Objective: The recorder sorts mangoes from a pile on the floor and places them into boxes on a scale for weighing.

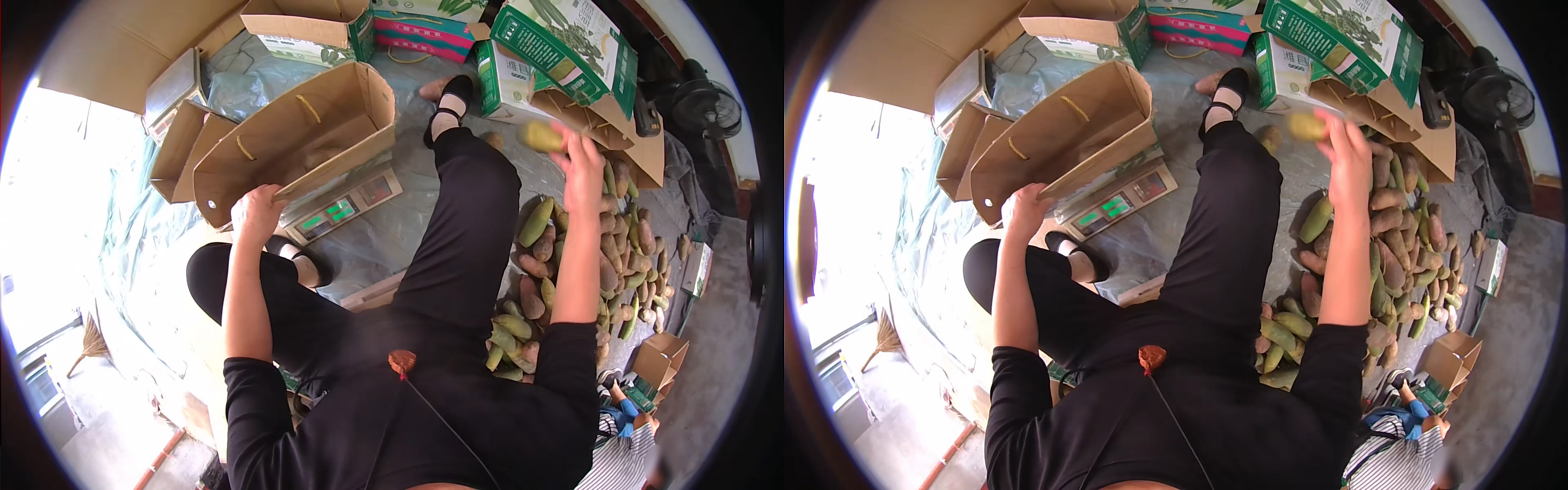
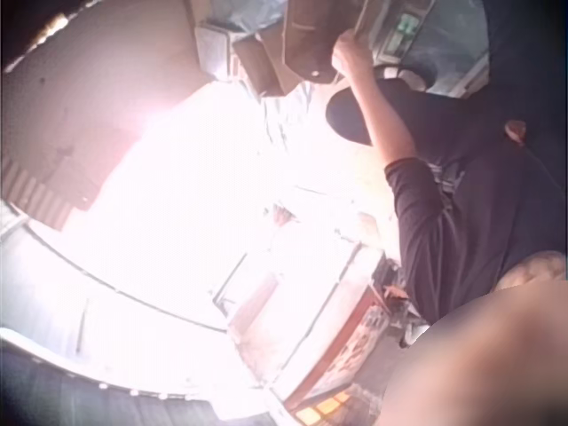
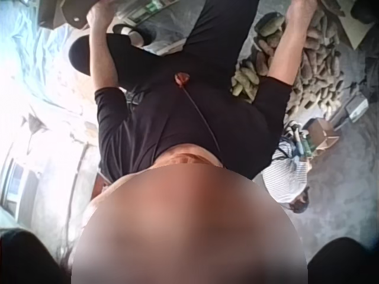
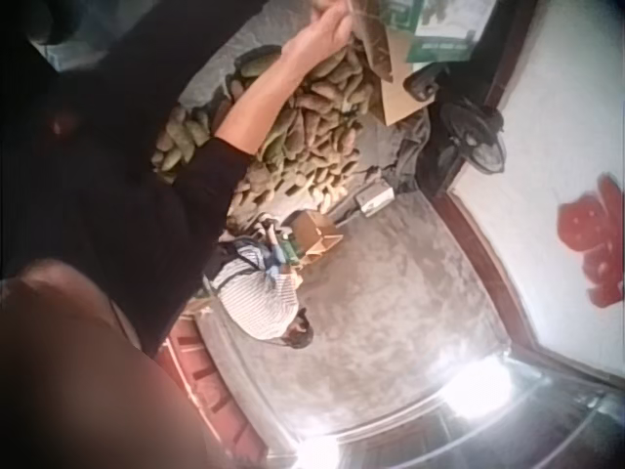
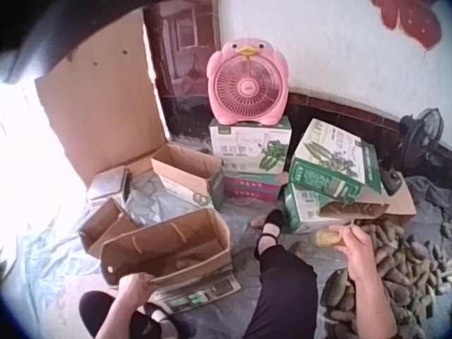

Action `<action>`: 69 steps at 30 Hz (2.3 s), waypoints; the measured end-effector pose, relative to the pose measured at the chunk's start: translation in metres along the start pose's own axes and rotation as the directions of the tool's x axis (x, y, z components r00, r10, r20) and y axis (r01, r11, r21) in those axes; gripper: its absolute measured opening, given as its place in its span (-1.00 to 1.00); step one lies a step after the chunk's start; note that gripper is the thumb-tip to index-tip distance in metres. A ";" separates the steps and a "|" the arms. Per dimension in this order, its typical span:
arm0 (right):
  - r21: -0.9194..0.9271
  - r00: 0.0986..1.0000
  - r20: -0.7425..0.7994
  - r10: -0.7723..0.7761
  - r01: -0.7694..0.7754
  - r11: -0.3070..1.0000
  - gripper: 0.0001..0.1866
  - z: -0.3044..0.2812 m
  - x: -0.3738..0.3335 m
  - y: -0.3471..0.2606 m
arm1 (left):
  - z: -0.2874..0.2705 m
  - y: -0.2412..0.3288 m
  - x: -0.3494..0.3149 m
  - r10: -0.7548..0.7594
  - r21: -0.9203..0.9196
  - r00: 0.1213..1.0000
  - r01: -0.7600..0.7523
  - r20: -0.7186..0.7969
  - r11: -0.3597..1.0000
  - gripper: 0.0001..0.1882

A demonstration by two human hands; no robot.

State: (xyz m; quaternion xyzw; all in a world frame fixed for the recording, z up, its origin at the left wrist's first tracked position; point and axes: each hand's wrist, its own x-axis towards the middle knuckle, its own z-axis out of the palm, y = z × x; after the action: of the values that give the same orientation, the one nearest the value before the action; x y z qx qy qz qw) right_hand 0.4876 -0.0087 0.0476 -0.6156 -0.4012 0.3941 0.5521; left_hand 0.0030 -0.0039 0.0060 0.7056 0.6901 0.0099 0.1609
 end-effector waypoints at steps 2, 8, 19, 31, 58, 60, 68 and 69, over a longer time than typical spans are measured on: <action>0.115 0.978 0.156 -0.142 0.125 0.986 -0.68 0.036 0.005 -0.045 | -0.001 -0.001 -0.002 -0.009 0.006 1.000 0.009 0.003 1.000 -0.74; 0.357 0.825 0.505 -0.255 0.069 0.931 -0.72 0.164 0.011 -0.088 | -0.007 -0.001 -0.003 -0.057 0.080 0.996 0.051 0.075 0.996 -0.72; 0.212 0.860 0.488 0.146 -0.280 0.936 -0.90 0.361 -0.036 0.022 | 0.000 0.010 0.013 0.000 0.094 0.990 -0.014 0.142 0.995 -0.67; -0.137 0.952 0.231 -0.199 0.234 0.962 -0.73 0.050 0.038 0.014 | -0.002 0.003 0.003 0.000 0.011 0.994 -0.001 0.111 1.000 -0.72; -0.894 0.727 -0.444 0.523 -0.395 -0.211 -0.51 -0.186 -0.198 0.256 | 0.003 0.009 0.003 -0.096 0.059 0.994 0.093 0.058 0.994 -0.66; -0.901 0.737 -0.433 0.518 -0.376 -0.217 -0.52 -0.187 -0.201 0.251 | 0.005 0.009 0.004 -0.096 0.052 0.993 0.093 0.065 0.994 -0.67; -0.932 0.861 -0.346 0.372 -0.360 -0.034 -0.59 -0.199 -0.219 0.239 | 0.012 -0.005 0.002 -0.021 -0.032 1.000 0.021 0.016 0.999 -0.73; -0.926 0.883 -0.357 0.304 -0.378 0.012 -0.54 -0.200 -0.217 0.239 | 0.014 -0.008 0.004 0.028 -0.088 0.999 -0.030 -0.024 0.996 -0.72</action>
State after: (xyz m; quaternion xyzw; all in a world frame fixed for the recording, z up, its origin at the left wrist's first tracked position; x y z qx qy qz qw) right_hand 0.6073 -0.2994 -0.1652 -0.9096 -0.3823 0.1302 -0.0978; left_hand -0.0014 -0.0033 -0.0099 0.7075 0.6805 0.0509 0.1840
